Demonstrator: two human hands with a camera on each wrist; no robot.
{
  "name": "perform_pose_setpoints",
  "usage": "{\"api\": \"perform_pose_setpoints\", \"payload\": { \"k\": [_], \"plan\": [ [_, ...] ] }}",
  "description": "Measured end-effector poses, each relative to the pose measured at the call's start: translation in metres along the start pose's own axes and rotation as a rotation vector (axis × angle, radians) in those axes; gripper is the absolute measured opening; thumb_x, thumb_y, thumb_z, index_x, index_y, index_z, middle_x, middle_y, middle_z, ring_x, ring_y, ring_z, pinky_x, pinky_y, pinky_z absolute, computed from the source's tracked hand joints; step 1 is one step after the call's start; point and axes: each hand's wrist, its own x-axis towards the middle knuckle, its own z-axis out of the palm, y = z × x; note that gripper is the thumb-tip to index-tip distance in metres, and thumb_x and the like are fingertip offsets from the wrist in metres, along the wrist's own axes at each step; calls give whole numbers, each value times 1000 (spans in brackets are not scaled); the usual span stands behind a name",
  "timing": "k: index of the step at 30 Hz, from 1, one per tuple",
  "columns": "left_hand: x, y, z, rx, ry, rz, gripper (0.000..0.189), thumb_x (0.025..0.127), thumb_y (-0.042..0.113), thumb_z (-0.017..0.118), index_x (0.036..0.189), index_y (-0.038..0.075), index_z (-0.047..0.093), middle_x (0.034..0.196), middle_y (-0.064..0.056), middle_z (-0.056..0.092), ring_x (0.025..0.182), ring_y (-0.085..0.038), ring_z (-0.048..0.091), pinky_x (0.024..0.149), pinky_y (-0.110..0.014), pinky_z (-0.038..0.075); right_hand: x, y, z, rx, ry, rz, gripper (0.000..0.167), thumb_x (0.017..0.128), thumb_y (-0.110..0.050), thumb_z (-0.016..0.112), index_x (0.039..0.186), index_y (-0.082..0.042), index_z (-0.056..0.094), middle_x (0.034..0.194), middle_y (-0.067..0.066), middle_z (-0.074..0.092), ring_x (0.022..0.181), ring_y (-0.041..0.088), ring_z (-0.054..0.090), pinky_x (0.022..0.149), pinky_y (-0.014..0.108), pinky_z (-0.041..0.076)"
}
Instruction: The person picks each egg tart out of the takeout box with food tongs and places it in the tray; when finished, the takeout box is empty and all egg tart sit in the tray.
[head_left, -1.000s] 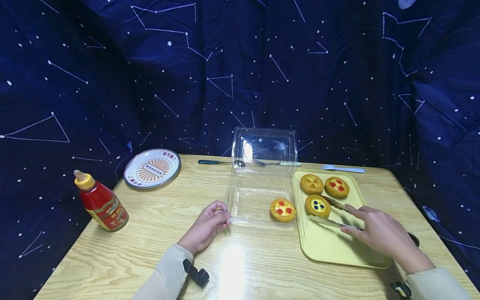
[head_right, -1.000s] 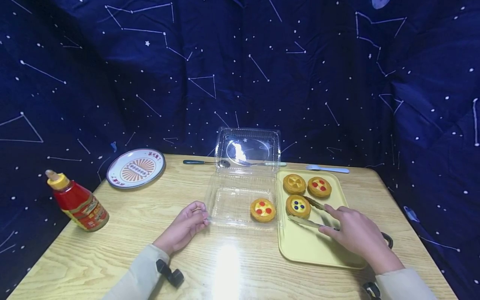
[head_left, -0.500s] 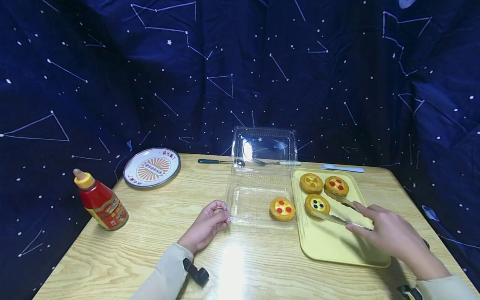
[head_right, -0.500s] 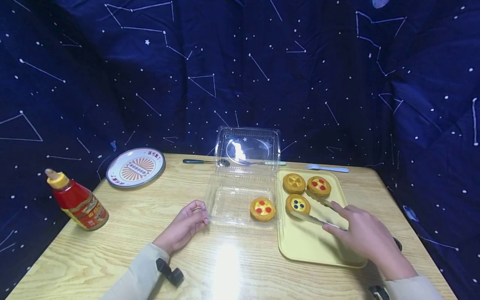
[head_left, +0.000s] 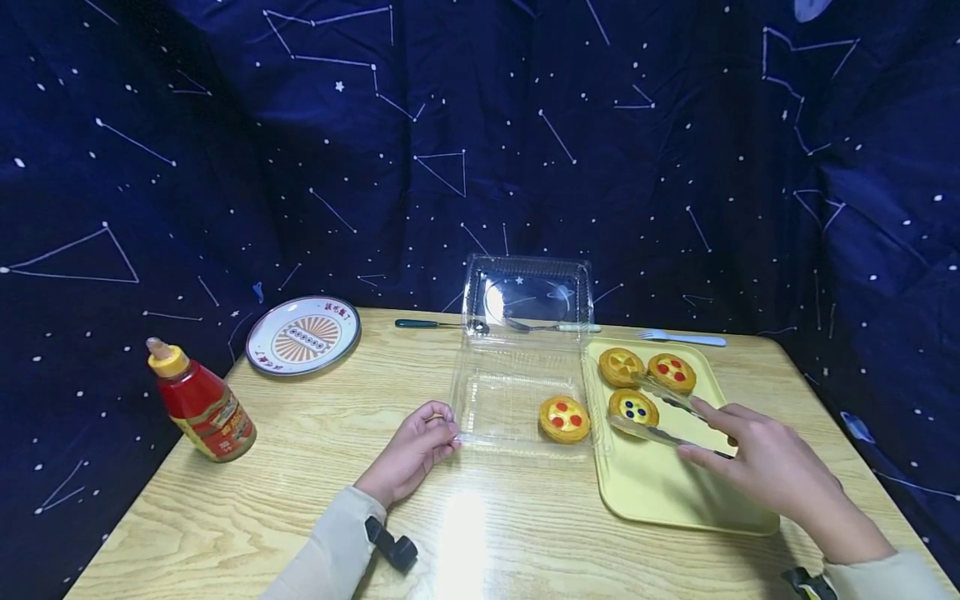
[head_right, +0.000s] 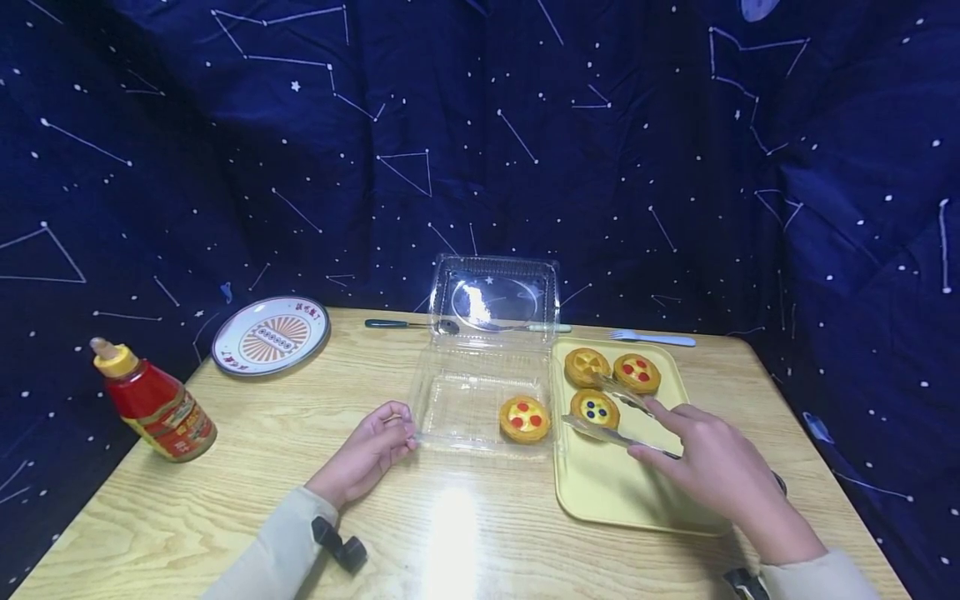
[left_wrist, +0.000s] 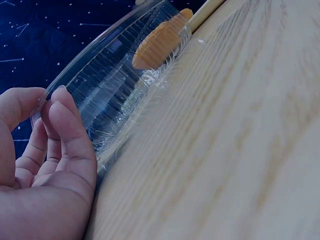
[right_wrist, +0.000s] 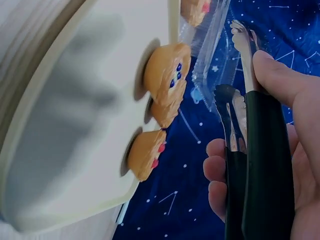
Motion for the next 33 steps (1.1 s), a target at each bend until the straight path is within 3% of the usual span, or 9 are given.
{"api": "perform_pose_setpoints", "payload": {
  "k": [4, 10, 17, 23, 27, 33],
  "plan": [
    [0, 1, 0, 2, 1, 5, 19, 96, 6, 61, 109, 2, 47, 90, -5, 57, 84, -14, 61, 74, -21, 52, 5, -8, 0, 8, 1, -4, 71, 81, -55, 75, 134, -9, 62, 98, 5, 67, 83, 27, 67, 65, 52, 53],
    [-2, 1, 0, -3, 4, 2, 18, 96, 7, 61, 108, 4, 48, 90, -4, 58, 84, -14, 61, 73, -21, 52, 13, -18, 3, 13, -16, -49, 71, 81, -54, 75, 134, -10, 61, 97, 2, 67, 76, 19, 62, 59, 43, 51],
    [-2, 0, 0, 0, 10, 3, 18, 96, 7, 61, 108, 4, 48, 90, -5, 58, 84, -15, 61, 72, -21, 52, 27, -32, 11, 28, -31, -108, 67, 83, -54, 73, 135, -13, 61, 112, 14, 68, 91, 33, 67, 69, 55, 54],
    [-1, -1, -1, -6, 6, 7, 17, 96, 7, 61, 107, 5, 48, 90, -4, 58, 84, -14, 61, 72, -20, 52, 38, -42, 17, -5, -51, -149, 66, 83, -56, 73, 133, -14, 64, 90, 0, 63, 70, 13, 56, 57, 40, 52],
    [0, -2, -1, -9, 6, 7, 19, 96, 6, 61, 109, 2, 47, 89, -3, 58, 84, -14, 61, 72, -20, 52, 45, -49, 19, -7, -66, -171, 67, 81, -55, 75, 132, -13, 64, 84, -4, 60, 63, 7, 48, 54, 33, 46],
    [0, -1, 1, -11, 15, 5, 22, 96, 5, 61, 110, 0, 45, 88, -2, 58, 83, -14, 61, 72, -20, 52, 51, -56, 22, -3, -91, -190, 65, 81, -53, 76, 132, -13, 64, 101, 10, 69, 73, 17, 63, 60, 40, 54]
  ]
}}
